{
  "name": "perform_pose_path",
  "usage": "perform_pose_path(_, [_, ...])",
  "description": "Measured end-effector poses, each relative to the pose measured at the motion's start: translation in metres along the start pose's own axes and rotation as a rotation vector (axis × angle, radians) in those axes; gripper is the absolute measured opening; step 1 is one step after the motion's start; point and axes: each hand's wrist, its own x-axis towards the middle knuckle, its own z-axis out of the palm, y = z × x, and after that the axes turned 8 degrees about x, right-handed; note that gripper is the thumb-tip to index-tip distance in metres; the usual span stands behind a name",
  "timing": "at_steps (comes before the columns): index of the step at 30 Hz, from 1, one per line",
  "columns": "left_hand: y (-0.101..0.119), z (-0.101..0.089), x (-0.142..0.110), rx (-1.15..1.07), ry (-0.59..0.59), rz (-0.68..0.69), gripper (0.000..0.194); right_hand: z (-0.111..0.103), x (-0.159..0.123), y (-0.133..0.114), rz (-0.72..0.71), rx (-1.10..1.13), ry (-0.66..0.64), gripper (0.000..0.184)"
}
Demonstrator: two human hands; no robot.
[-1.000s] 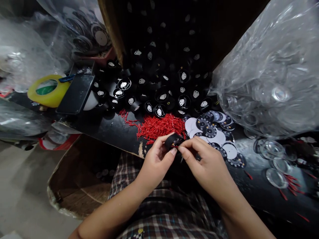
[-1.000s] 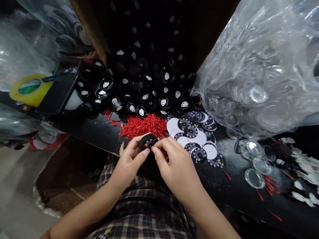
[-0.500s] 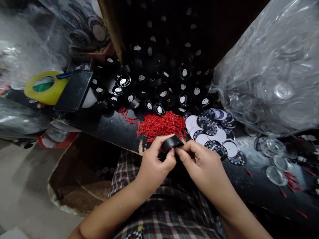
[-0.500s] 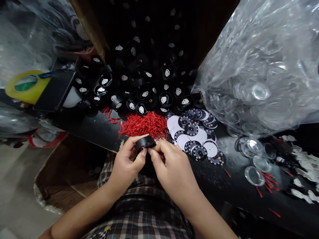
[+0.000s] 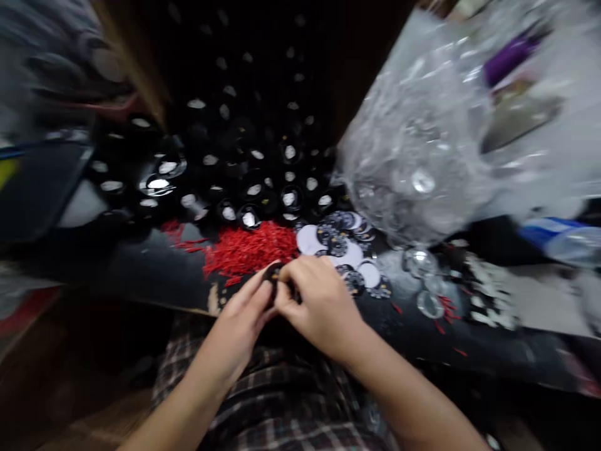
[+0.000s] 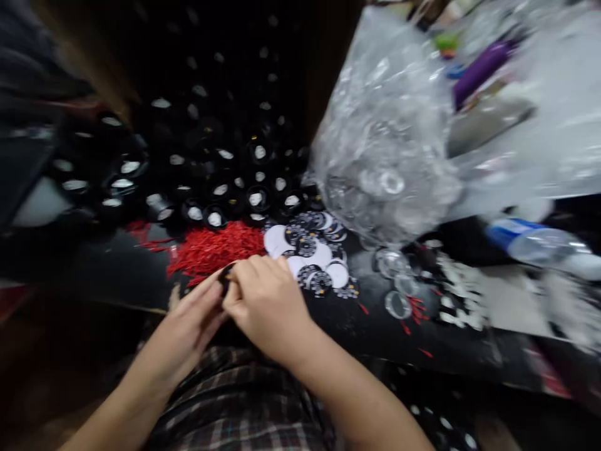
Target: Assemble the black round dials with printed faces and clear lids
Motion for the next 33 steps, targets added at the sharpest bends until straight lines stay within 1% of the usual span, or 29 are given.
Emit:
perform_pose_path(2, [-0.004,0.003,0.004,-0.054,0.028,-0.048,0.043,-0.001,0.001,-0.002,0.112,0.067,0.009,0.011])
perform_pose_path(4, [-0.005,0.004,0.007,0.032,0.006,0.004,0.046,-0.007,-0.002,0.003,0.187,0.168,-0.017,0.009])
perform_pose_path(6, [-0.006,0.004,0.008,0.144,-0.045,0.076,0.047,-0.019,-0.006,0.018,0.189,0.299,-0.065,0.009])
perform_pose_path(7, [-0.006,0.004,0.009,0.160,-0.063,0.092,0.047,-0.027,-0.007,0.031,0.188,0.335,-0.056,0.011])
perform_pose_path(8, [-0.006,0.004,0.009,0.146,-0.067,0.098,0.046,-0.034,-0.007,0.048,0.197,0.343,-0.019,0.014])
perform_pose_path(9, [-0.007,0.005,0.009,0.116,-0.068,0.095,0.045,-0.042,-0.005,0.068,0.268,0.264,0.127,0.016])
perform_pose_path(10, [-0.007,0.005,0.010,0.088,-0.066,0.088,0.045,-0.049,-0.002,0.090,0.352,0.109,0.288,0.018])
perform_pose_path(11, [-0.008,0.006,0.010,0.076,-0.061,0.087,0.045,-0.055,0.002,0.112,0.428,-0.069,0.375,0.023])
perform_pose_path(12, [-0.010,0.007,0.011,0.085,-0.063,0.087,0.045,-0.061,0.006,0.132,0.469,-0.129,0.411,0.033])
perform_pose_path(13, [-0.011,0.008,0.012,0.106,-0.068,0.094,0.045,-0.065,0.010,0.150,0.489,-0.150,0.419,0.044])
perform_pose_path(14, [-0.012,0.008,0.012,0.124,-0.074,0.100,0.044,-0.068,0.014,0.165,0.501,-0.174,0.429,0.048])
perform_pose_path(16, [-0.013,0.009,0.014,0.133,-0.087,0.106,0.044,-0.071,0.018,0.183,0.498,-0.178,0.422,0.048])
perform_pose_path(19, [-0.013,0.008,0.014,0.112,-0.100,0.099,0.044,-0.073,0.018,0.192,0.488,-0.183,0.409,0.047])
perform_pose_path(23, [-0.013,0.006,0.015,0.161,-0.113,0.120,0.043,-0.074,0.019,0.196,0.501,-0.194,0.405,0.049])
perform_pose_path(26, [-0.013,0.005,0.015,0.173,-0.124,0.116,0.044,-0.076,0.019,0.198,0.501,-0.207,0.375,0.054])
perform_pose_path(29, [-0.013,0.005,0.015,0.154,-0.144,0.108,0.044,-0.077,0.016,0.199,0.499,-0.227,0.357,0.047])
perform_pose_path(33, [-0.012,0.003,0.014,0.145,-0.164,0.105,0.043,-0.078,0.015,0.203,0.498,-0.267,0.385,0.038])
